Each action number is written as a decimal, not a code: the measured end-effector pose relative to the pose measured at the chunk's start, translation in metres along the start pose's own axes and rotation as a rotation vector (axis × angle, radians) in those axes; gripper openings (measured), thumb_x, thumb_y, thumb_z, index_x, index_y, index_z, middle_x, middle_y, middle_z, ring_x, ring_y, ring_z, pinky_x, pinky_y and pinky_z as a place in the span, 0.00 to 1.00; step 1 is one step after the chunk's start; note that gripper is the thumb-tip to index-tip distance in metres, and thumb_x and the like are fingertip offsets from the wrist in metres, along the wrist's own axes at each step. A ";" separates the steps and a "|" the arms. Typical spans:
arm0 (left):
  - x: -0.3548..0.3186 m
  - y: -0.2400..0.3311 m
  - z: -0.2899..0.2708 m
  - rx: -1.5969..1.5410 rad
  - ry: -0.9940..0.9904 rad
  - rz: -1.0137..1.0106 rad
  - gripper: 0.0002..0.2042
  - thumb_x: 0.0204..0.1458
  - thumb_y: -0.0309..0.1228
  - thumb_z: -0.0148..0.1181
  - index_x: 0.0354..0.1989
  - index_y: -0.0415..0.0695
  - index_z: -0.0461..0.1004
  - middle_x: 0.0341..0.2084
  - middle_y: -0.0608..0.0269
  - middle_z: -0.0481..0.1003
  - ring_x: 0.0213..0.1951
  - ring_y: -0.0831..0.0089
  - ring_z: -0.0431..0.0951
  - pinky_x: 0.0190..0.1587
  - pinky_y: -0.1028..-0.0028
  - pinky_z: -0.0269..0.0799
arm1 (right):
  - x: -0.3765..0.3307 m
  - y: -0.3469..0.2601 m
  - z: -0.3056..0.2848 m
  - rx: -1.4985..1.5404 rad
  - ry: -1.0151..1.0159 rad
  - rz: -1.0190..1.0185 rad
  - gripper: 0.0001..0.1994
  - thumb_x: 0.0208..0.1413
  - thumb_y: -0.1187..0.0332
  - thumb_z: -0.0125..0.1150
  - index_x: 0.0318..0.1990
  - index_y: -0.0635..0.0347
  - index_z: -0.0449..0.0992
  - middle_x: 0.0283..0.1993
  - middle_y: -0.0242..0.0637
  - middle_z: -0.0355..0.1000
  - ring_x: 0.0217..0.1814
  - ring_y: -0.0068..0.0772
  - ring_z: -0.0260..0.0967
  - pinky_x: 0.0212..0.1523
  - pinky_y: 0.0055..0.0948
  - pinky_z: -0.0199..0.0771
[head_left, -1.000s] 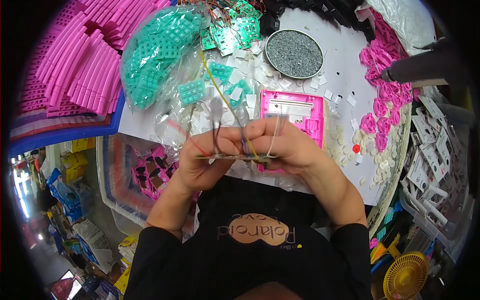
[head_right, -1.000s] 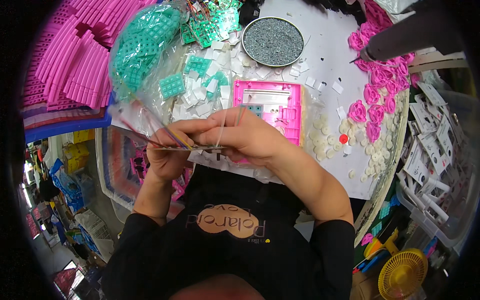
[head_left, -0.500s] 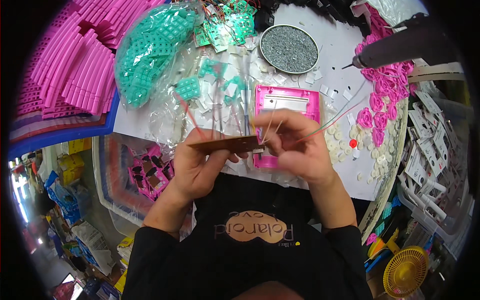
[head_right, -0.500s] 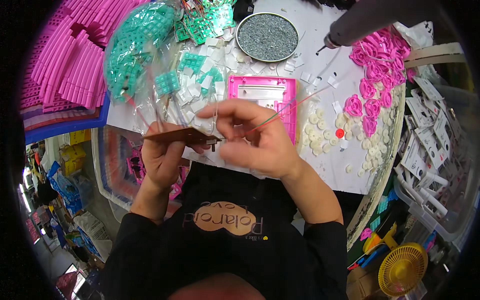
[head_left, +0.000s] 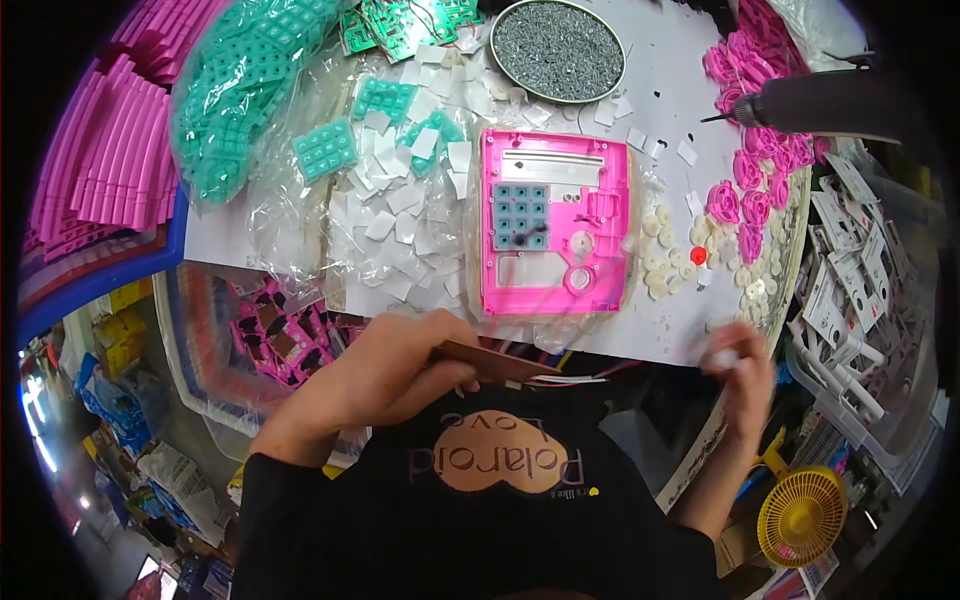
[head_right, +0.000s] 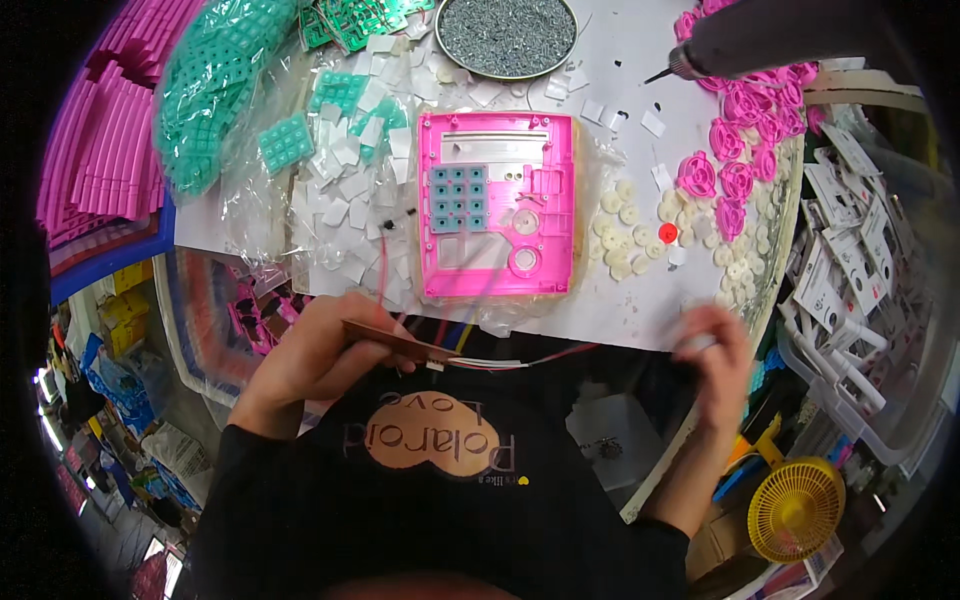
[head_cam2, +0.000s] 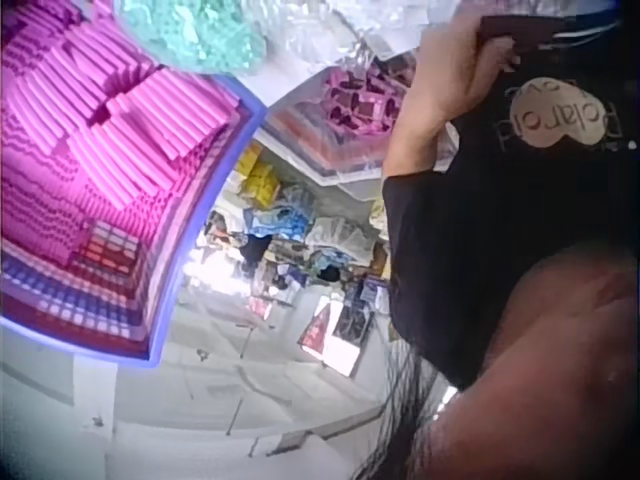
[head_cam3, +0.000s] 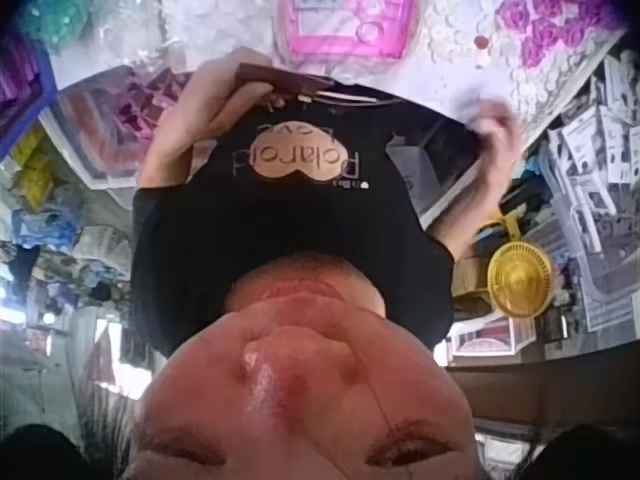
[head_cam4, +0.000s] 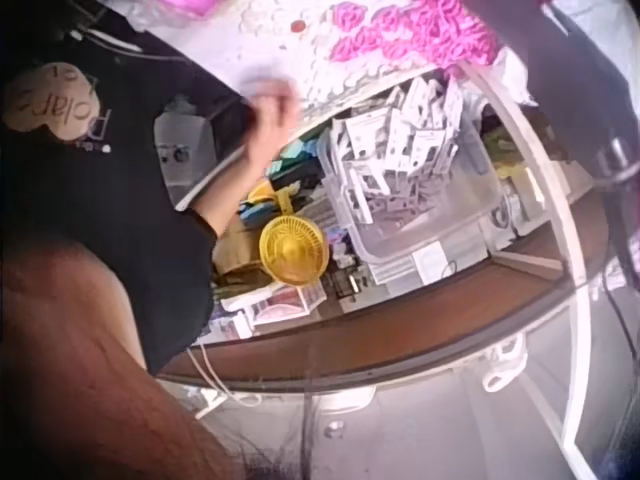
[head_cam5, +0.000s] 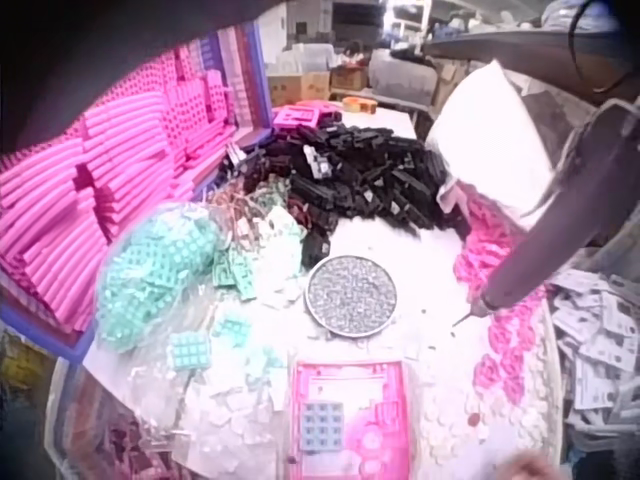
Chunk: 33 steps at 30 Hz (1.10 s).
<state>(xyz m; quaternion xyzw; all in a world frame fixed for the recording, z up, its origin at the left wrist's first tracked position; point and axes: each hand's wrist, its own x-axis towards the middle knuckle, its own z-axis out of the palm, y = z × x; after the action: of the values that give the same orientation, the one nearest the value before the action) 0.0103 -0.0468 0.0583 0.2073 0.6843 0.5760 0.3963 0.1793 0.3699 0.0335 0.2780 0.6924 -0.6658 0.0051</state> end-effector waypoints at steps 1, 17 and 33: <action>0.002 -0.003 0.000 0.102 -0.055 0.033 0.04 0.58 0.23 0.59 0.40 0.39 0.74 0.32 0.54 0.81 0.34 0.61 0.84 0.36 0.67 0.77 | 0.006 -0.016 0.000 -0.416 0.225 -0.278 0.21 0.54 0.61 0.66 0.52 0.66 0.77 0.54 0.45 0.74 0.51 0.37 0.72 0.51 0.34 0.74; 0.023 -0.035 0.033 -0.783 -0.050 -0.224 0.33 0.67 0.27 0.49 0.77 0.39 0.41 0.63 0.46 0.66 0.64 0.60 0.70 0.67 0.63 0.63 | 0.134 -0.059 0.193 -0.169 -0.689 -0.182 0.16 0.56 0.76 0.69 0.51 0.66 0.77 0.42 0.35 0.79 0.43 0.20 0.74 0.44 0.23 0.77; 0.005 -0.007 0.006 0.202 -0.123 -0.173 0.33 0.55 0.28 0.66 0.71 0.42 0.62 0.60 0.48 0.72 0.55 0.59 0.76 0.58 0.63 0.70 | 0.149 -0.086 0.229 -0.984 -0.693 -0.613 0.19 0.52 0.68 0.69 0.51 0.60 0.75 0.38 0.47 0.81 0.42 0.54 0.79 0.44 0.47 0.77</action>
<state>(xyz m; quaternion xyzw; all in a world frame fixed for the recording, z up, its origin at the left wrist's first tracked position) 0.0132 -0.0411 0.0504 0.2215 0.7285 0.4540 0.4627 -0.0635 0.2178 0.0306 -0.1953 0.9210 -0.2947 0.1639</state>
